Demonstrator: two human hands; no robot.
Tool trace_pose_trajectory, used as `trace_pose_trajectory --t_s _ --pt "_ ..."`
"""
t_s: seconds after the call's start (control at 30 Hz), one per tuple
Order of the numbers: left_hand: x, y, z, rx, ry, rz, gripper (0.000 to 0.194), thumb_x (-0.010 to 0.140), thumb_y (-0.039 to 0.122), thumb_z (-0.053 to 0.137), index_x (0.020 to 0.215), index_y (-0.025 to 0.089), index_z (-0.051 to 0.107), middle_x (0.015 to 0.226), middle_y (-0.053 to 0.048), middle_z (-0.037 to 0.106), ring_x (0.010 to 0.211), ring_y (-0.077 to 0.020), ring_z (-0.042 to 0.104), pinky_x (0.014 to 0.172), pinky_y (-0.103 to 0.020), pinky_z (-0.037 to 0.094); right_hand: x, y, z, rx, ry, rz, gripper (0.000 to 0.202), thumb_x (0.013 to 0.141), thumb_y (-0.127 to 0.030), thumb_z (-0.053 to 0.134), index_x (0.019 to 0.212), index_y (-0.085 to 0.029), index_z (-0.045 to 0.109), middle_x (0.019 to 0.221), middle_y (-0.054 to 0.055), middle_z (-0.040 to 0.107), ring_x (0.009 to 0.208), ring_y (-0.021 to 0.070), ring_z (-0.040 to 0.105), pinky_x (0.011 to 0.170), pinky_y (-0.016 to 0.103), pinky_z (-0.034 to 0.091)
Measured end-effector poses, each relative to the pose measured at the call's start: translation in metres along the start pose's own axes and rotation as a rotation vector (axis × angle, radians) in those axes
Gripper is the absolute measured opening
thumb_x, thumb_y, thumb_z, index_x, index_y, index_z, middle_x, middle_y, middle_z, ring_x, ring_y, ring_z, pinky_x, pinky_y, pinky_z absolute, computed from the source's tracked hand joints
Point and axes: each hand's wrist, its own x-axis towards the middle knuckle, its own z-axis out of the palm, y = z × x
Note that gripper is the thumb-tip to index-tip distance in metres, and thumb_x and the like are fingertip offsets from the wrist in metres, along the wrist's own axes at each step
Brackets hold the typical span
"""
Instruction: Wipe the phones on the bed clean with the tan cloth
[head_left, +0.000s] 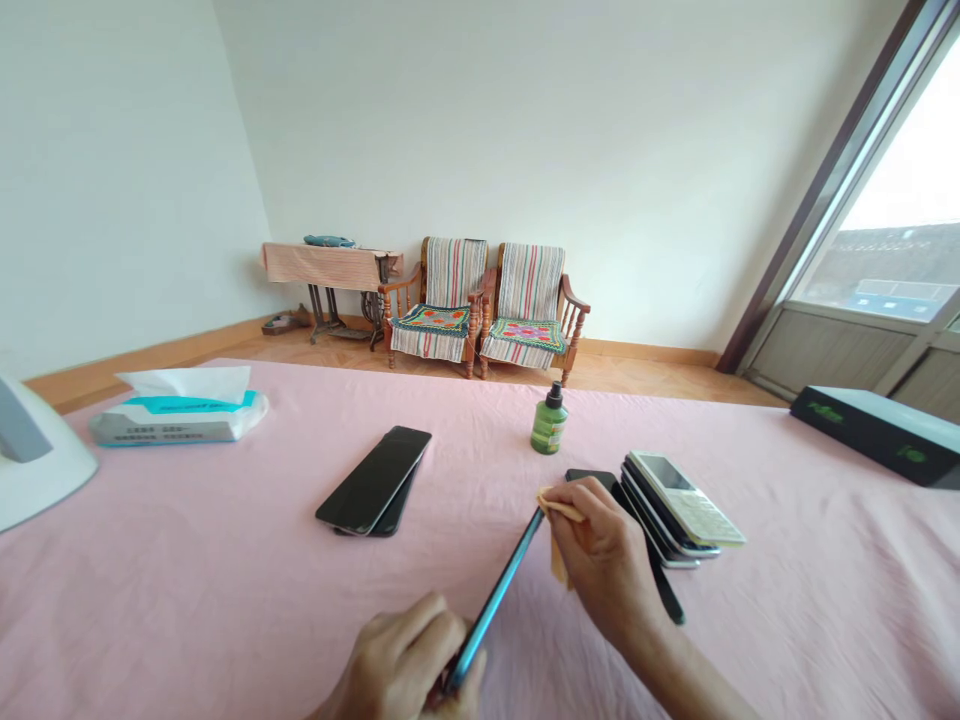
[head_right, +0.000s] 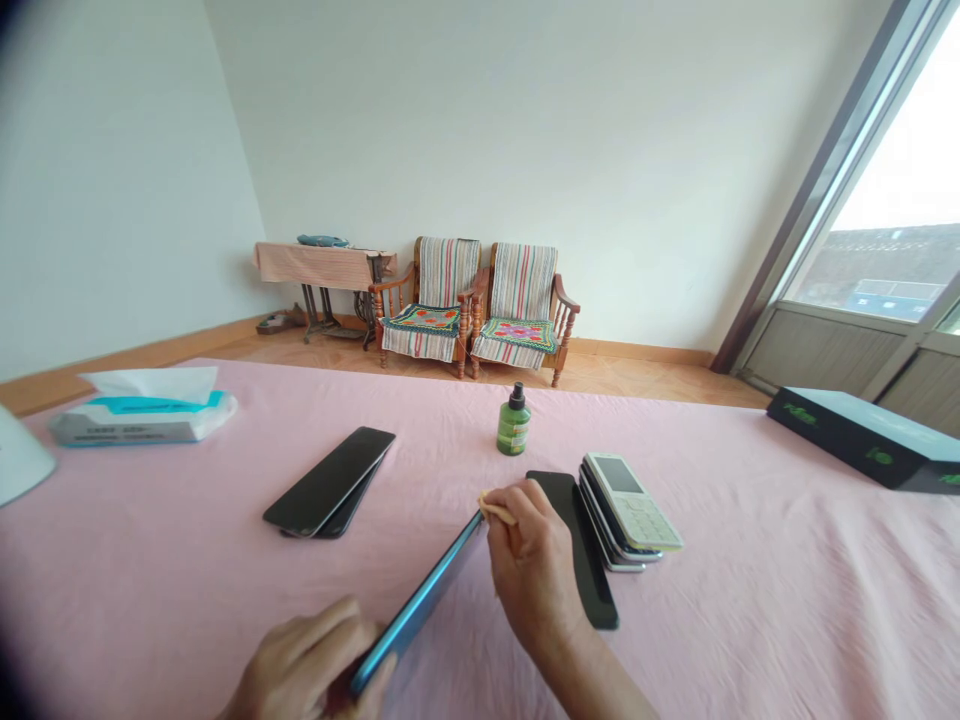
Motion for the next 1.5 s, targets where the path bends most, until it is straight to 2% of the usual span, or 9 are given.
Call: trace_pose_trajectory --t_s 0.17,0.3,0.4,0.57,0.77,0.87,1.03,1.3,1.5 --pt "0.002 -0.001 0.000 -0.002 0.004 0.005 0.022 0.081 0.007 0.050 0.064 0.021 0.050 0.053 0.005 0.043 0.042 -0.0091 0.045 0.044 -0.022 0.032 -0.012 -0.011 0.005 0.053 -0.061 -0.048 0.016 0.087 -0.013 0.048 0.090 -0.019 0.063 0.082 0.004 0.059 0.072 0.0147 0.060 0.064 0.024 0.048" --pt "0.000 -0.001 0.000 -0.008 0.001 0.013 0.021 0.081 0.007 0.051 0.064 0.020 0.050 0.053 0.005 0.043 0.043 -0.0097 0.045 0.045 -0.022 0.032 0.001 -0.001 0.000 -0.011 0.009 0.006 0.012 0.086 -0.016 0.052 0.086 -0.020 0.064 0.080 0.003 0.059 0.073 0.0159 0.060 0.066 0.026 0.048" --pt "0.000 -0.001 0.001 -0.005 0.007 0.011 0.021 0.081 0.007 0.051 0.065 0.020 0.050 0.054 0.005 0.042 0.043 -0.0095 0.044 0.045 -0.022 0.032 -0.001 -0.001 0.003 -0.004 0.024 0.020 0.012 0.086 -0.017 0.052 0.087 -0.019 0.064 0.080 0.003 0.058 0.071 0.0155 0.060 0.065 0.026 0.048" --pt "0.002 -0.003 0.002 -0.020 0.019 0.003 0.020 0.080 0.006 0.051 0.066 0.020 0.050 0.054 0.005 0.042 0.043 -0.0090 0.044 0.045 -0.021 0.032 -0.020 -0.017 0.011 0.101 -0.091 -0.092 0.020 0.087 -0.010 0.046 0.095 -0.020 0.062 0.087 0.004 0.060 0.077 0.0145 0.060 0.069 0.024 0.049" --pt "0.006 -0.001 0.000 -0.018 0.029 0.003 0.023 0.080 0.007 0.050 0.062 0.021 0.044 0.053 0.006 0.040 0.042 -0.0082 0.042 0.044 -0.021 0.031 -0.006 -0.006 0.006 0.013 0.006 -0.029 0.015 0.086 -0.013 0.051 0.090 -0.020 0.063 0.084 0.004 0.059 0.075 0.0154 0.060 0.068 0.025 0.049" --pt "0.005 -0.001 0.000 -0.023 0.027 -0.010 0.022 0.081 0.008 0.050 0.063 0.020 0.046 0.053 0.006 0.041 0.042 -0.0080 0.043 0.044 -0.021 0.031 -0.013 -0.010 0.010 0.059 -0.030 -0.064 0.020 0.086 -0.009 0.048 0.095 -0.020 0.062 0.086 0.004 0.059 0.076 0.0149 0.060 0.067 0.025 0.050" --pt "0.002 -0.003 0.000 -0.044 -0.029 -0.031 0.020 0.081 0.008 0.052 0.066 0.020 0.047 0.054 0.006 0.042 0.043 -0.0080 0.043 0.044 -0.020 0.032 -0.033 -0.024 0.018 0.115 -0.110 -0.205 0.028 0.084 -0.003 0.046 0.101 -0.022 0.059 0.093 0.005 0.061 0.088 0.0152 0.061 0.077 0.025 0.050" --pt "0.012 -0.002 -0.020 -0.025 -0.137 0.036 0.027 0.082 0.010 0.052 0.060 0.019 0.039 0.053 0.005 0.042 0.048 -0.0096 0.045 0.051 -0.024 0.032 -0.029 -0.018 0.015 0.100 -0.120 -0.151 0.025 0.086 -0.004 0.046 0.097 -0.022 0.061 0.094 0.004 0.061 0.087 0.0151 0.061 0.077 0.025 0.050" --pt "0.010 -0.005 -0.019 -0.080 -0.164 0.037 0.029 0.084 0.008 0.052 0.061 0.019 0.038 0.055 0.006 0.040 0.049 -0.0087 0.043 0.052 -0.025 0.031 -0.034 -0.028 0.015 0.092 -0.146 -0.219 0.030 0.085 -0.002 0.046 0.103 -0.021 0.059 0.095 0.005 0.061 0.088 0.0144 0.061 0.077 0.022 0.051"
